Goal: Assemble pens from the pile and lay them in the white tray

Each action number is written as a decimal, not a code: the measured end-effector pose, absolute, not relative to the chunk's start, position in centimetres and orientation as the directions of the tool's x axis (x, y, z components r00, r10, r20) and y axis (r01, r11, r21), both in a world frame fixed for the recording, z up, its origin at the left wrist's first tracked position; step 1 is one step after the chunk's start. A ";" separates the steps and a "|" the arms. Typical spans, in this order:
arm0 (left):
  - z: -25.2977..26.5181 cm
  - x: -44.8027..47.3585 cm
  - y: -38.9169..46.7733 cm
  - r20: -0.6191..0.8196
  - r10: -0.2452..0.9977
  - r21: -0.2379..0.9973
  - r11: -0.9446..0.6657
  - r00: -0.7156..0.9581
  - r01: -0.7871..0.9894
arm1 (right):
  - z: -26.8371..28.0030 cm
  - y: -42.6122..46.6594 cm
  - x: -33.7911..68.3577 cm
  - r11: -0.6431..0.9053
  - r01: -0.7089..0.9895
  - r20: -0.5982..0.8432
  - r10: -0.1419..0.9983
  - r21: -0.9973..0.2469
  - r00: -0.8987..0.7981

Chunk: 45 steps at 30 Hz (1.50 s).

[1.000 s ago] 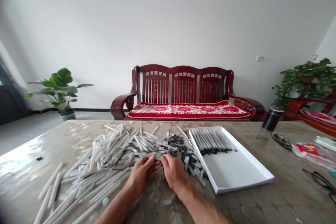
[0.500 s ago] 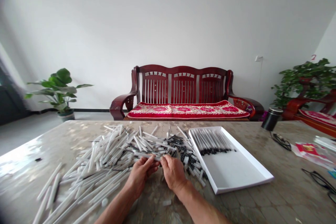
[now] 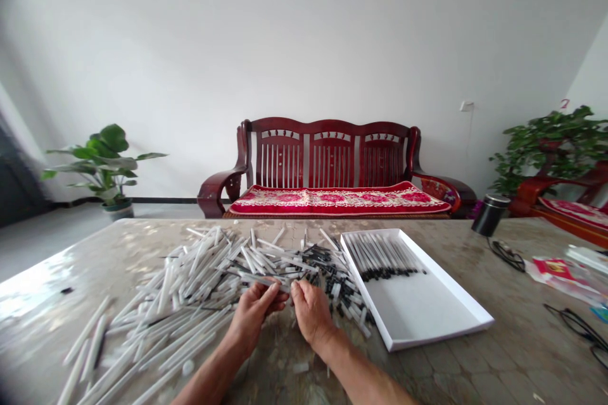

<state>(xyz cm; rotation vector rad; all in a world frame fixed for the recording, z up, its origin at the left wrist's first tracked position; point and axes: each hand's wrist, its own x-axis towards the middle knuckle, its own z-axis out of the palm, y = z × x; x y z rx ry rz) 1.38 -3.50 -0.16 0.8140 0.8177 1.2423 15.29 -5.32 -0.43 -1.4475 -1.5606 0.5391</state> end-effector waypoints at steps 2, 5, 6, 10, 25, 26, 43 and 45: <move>-0.1 1.3 -3.5 -0.057 0.989 0.882 0.115 0.140 -0.457 | -0.5 -5.3 15.1 0.193 0.448 0.275 0.953 -0.873 0.125; -0.2 1.2 -3.5 -0.023 0.990 0.891 0.084 0.140 -0.445 | -0.3 -5.5 14.7 0.096 0.271 0.133 0.984 -0.958 0.120; -0.2 1.2 -3.5 -0.016 0.990 0.894 0.077 0.140 -0.442 | -0.1 -5.6 14.5 0.057 0.219 0.082 0.991 -0.974 0.105; -0.2 1.2 -3.4 -0.014 0.991 0.899 0.072 0.135 -0.432 | 0.6 -6.0 14.2 -0.025 0.103 -0.020 0.998 -0.994 0.056; 0.2 0.7 -3.1 -0.119 0.992 0.851 0.126 0.045 -0.510 | 2.2 -3.5 18.4 0.119 0.258 0.168 0.970 -0.959 0.176; 0.2 0.8 -3.1 -0.137 0.989 0.837 0.143 0.052 -0.529 | 2.5 -3.2 19.2 0.111 0.375 0.188 0.966 -0.920 0.175; -0.1 1.0 -3.4 -0.158 0.970 0.849 0.230 0.186 -0.475 | 6.0 -5.1 23.3 0.005 0.997 -0.058 0.998 -0.080 -0.009; 0.0 1.0 -3.5 -0.139 0.972 0.871 0.212 0.191 -0.444 | 5.8 -5.0 23.1 0.012 0.997 -0.057 0.998 -0.071 -0.016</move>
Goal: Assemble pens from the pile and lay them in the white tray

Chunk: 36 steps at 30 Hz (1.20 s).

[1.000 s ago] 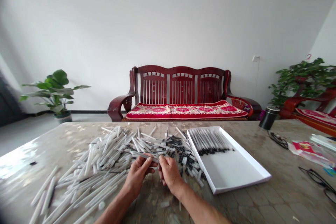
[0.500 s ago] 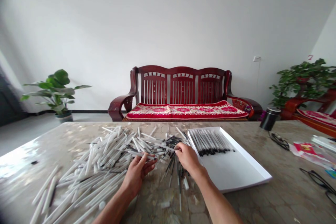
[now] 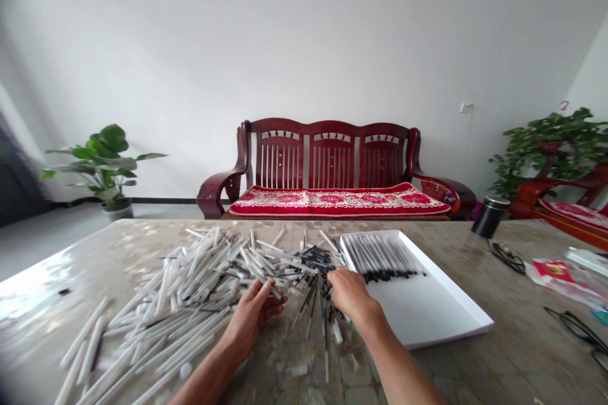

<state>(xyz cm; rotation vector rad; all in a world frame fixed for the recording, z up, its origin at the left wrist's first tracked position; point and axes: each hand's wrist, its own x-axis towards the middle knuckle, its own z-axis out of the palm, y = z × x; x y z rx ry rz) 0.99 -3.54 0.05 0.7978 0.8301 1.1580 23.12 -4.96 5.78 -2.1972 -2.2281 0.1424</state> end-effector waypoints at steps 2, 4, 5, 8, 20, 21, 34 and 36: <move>0.3 1.0 -3.7 -0.113 0.974 0.899 0.185 0.198 -0.398 | 5.5 -4.8 23.1 0.023 0.997 -0.052 0.998 -0.067 -0.027; 0.4 1.0 -3.8 -0.075 0.975 0.925 0.146 0.207 -0.352 | 5.2 -4.6 23.2 0.029 0.997 -0.039 0.999 -0.067 -0.032; 0.4 1.0 -3.8 -0.054 0.975 0.937 0.124 0.215 -0.327 | 5.0 -4.5 23.2 0.030 0.997 -0.030 0.999 -0.068 -0.032; 0.0 0.9 -3.5 0.008 0.976 0.980 0.035 0.216 -0.194 | 4.3 -4.3 23.2 0.040 0.997 0.013 0.999 -0.069 -0.039; -0.6 -0.2 -2.8 0.243 0.958 0.813 -0.288 0.155 0.506 | 3.8 -4.4 22.4 0.087 0.991 0.092 0.993 -0.100 -0.078; -0.4 -0.1 -2.9 0.239 0.960 0.802 -0.281 0.149 0.528 | 3.8 -4.4 22.4 0.101 0.987 0.125 0.988 -0.124 -0.085; -0.1 -0.1 -3.2 0.230 0.961 0.772 -0.277 0.154 0.572 | 3.9 -3.0 22.1 0.338 0.661 0.387 0.919 -0.670 -0.078; -0.1 -0.1 -3.2 0.226 0.961 0.778 -0.278 0.162 0.564 | 4.0 -3.1 21.9 0.365 0.647 0.409 0.908 -0.669 -0.089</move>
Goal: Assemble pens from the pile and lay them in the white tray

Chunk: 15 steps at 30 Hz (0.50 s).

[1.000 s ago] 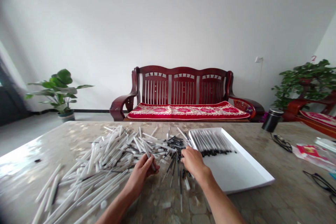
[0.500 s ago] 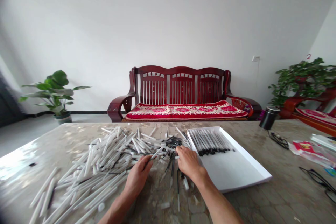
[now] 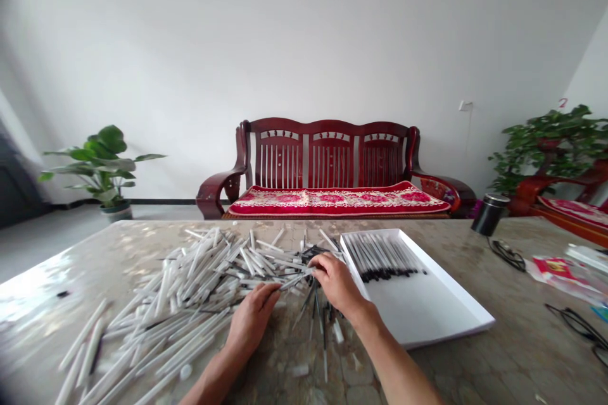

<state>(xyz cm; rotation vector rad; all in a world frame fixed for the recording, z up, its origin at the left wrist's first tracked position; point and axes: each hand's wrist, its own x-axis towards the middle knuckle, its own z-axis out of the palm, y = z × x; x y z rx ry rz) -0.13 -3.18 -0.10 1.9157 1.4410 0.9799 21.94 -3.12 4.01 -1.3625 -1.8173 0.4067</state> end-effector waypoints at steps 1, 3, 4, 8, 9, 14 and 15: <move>-0.1 -0.1 -3.2 0.224 0.960 0.777 -0.279 0.165 0.564 | 4.1 -3.2 21.8 0.380 0.643 0.419 0.902 -0.665 -0.100; -0.1 -0.1 -3.2 0.219 0.960 0.774 -0.280 0.175 0.568 | 4.1 -3.3 21.6 0.403 0.639 0.430 0.894 -0.654 -0.124; -0.1 -0.1 -3.2 0.217 0.959 0.773 -0.282 0.180 0.569 | 4.2 -3.4 21.5 0.413 0.638 0.431 0.892 -0.650 -0.138; -0.3 -0.1 -3.2 0.226 0.955 0.789 -0.295 0.191 0.539 | 4.2 -3.7 21.0 0.442 0.628 0.429 0.884 -0.640 -0.185; -0.4 -0.1 -3.2 0.230 0.954 0.791 -0.300 0.195 0.533 | 4.2 -3.8 20.9 0.444 0.625 0.429 0.884 -0.642 -0.187; -0.3 -0.3 -3.2 0.312 0.929 0.727 -0.368 0.199 0.580 | 3.6 -3.9 20.4 0.368 0.611 0.374 0.919 -0.701 -0.124; -0.2 -0.4 -3.2 0.341 0.918 0.692 -0.392 0.204 0.606 | 3.4 -3.9 20.3 0.328 0.587 0.333 0.937 -0.741 -0.104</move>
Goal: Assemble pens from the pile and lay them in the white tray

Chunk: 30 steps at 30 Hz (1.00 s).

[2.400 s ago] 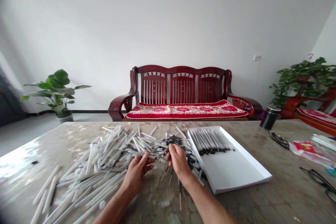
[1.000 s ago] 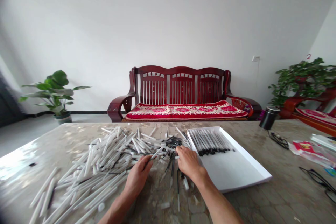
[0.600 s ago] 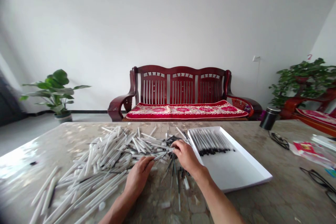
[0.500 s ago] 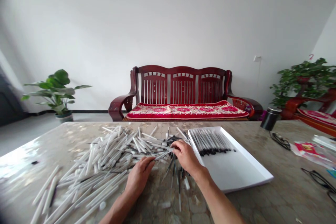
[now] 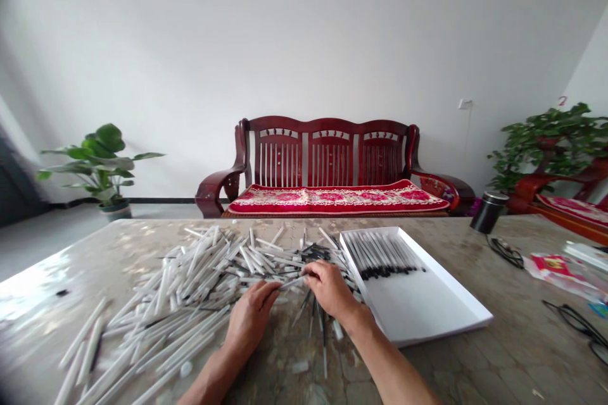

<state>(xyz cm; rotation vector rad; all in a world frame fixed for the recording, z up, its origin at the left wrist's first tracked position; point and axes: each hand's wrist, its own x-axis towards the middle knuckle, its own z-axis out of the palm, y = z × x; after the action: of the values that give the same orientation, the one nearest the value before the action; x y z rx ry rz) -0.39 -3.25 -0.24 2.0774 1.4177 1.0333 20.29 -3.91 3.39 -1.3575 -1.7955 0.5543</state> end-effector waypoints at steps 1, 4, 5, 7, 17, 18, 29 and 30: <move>-0.1 -0.5 -3.3 0.371 0.904 0.651 -0.417 0.214 0.634 | 3.2 -3.9 20.2 0.278 0.544 0.278 0.957 -0.791 -0.085; 0.3 -0.7 -3.5 0.447 0.857 0.531 -0.485 0.256 0.696 | 3.2 -3.8 20.1 0.096 0.341 0.078 0.995 -0.935 -0.065; 0.5 -0.7 -3.7 0.470 0.842 0.503 -0.502 0.264 0.703 | 3.4 -3.9 20.1 0.042 0.270 0.025 0.997 -0.962 -0.066; 0.6 -0.6 -3.9 0.504 0.822 0.482 -0.522 0.265 0.704 | 3.9 -4.0 20.1 -0.027 0.149 -0.037 0.997 -0.989 -0.070; 0.1 1.1 -4.5 0.334 0.942 0.929 -0.334 0.030 0.161 | 5.6 -5.4 16.9 0.043 -0.180 0.081 0.974 -0.983 -0.212; 0.0 1.3 -4.5 0.319 0.947 0.942 -0.321 0.034 0.102 | 5.3 -5.5 16.5 0.033 -0.151 0.067 0.973 -0.988 -0.220; -0.9 1.6 -4.3 0.211 0.971 0.977 -0.212 0.115 -0.001 | 5.8 -3.7 18.6 0.064 0.034 0.063 0.998 -0.997 -0.013; -0.8 1.4 -4.2 0.210 0.974 0.977 -0.211 0.081 0.010 | 6.1 -3.1 19.8 0.046 0.091 0.048 0.999 -0.995 0.026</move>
<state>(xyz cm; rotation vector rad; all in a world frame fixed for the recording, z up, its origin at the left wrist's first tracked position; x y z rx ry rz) 1.41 -4.21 -0.78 1.4140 1.0548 1.2931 19.76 -3.13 6.12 -1.2531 -1.2762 1.1100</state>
